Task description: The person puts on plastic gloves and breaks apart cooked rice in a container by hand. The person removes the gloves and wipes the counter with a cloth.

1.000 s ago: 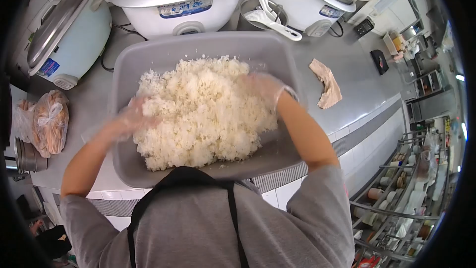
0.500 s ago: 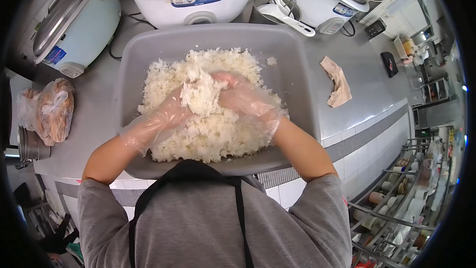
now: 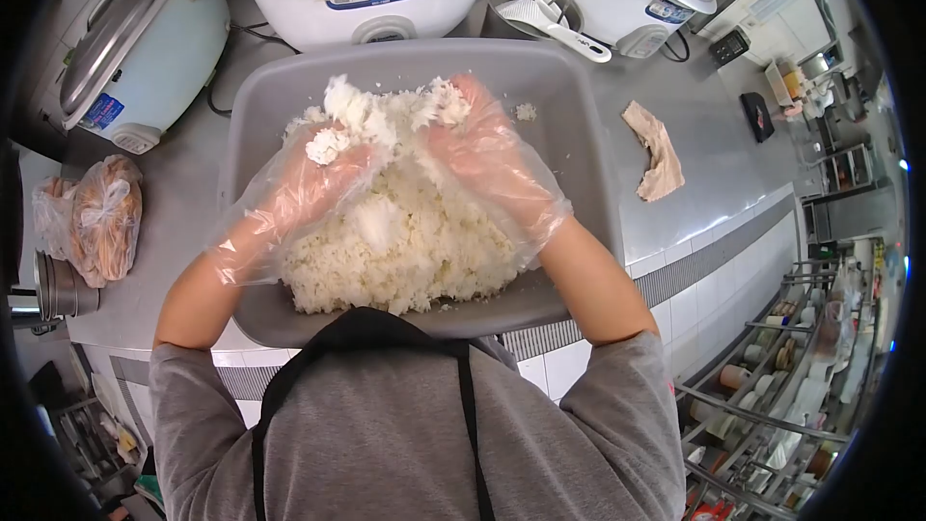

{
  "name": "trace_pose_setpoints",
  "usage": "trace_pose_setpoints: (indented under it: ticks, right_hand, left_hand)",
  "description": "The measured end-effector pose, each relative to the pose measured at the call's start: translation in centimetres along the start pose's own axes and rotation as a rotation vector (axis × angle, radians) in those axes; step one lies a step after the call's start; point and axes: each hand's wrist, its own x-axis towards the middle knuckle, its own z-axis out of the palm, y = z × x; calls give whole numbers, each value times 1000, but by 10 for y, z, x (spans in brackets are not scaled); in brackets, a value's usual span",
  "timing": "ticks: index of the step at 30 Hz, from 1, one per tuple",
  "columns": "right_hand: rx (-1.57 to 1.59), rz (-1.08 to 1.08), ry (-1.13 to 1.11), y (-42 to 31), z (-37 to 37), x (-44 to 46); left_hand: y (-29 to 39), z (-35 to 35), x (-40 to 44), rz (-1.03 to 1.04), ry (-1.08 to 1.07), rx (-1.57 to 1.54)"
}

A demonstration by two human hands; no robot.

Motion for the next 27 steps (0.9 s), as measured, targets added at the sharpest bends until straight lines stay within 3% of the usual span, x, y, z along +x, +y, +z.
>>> trace_pose_setpoints:
  ticks: [2, 5, 6, 8, 11, 14, 15, 17, 22, 23, 24, 26, 27]
  right_hand:
    - [-296, 12, -170, 26, -16, 5]
    - [-794, 212, -403, 29, -47, -1]
    - [-969, 309, -478, 24, -56, -4]
    - [-519, 574, -556, 38, -75, -23]
    - [-411, 738, -625, 39, -70, -56]
    - [-608, 718, -682, 16, -46, -77]
    - [-674, 701, -704, 12, -35, -81]
    - [-598, 503, -723, 26, -16, -86]
    - [-438, 261, -567, -1, 18, -75]
    - [-137, 331, -477, 15, 26, -72]
    - [165, 397, -383, 47, 36, -68]
    - [129, 527, -357, 38, 34, -50]
    - [-210, 589, -423, -9, 19, -36]
  left_hand:
    - [7, -15, 3, -192, -15, 61]
    - [16, -35, -3, -269, -37, 752]
    - [11, -45, -7, -351, -59, 663]
    - [-4, -59, -25, -517, -99, 476]
    - [-46, -42, -69, -515, -131, 729]
    - [-39, -20, -91, -421, -310, 729]
    - [-40, -12, -89, -401, -270, 583]
    - [-42, 6, -80, -353, -186, 294]
    - [36, 30, -45, -437, -217, 303]
    - [48, 30, -40, -467, -208, 279]
    - [42, 25, -35, -287, -195, 311]
    - [20, 15, -24, 67, -166, 364]
    - [24, 10, -16, 173, -145, 348]
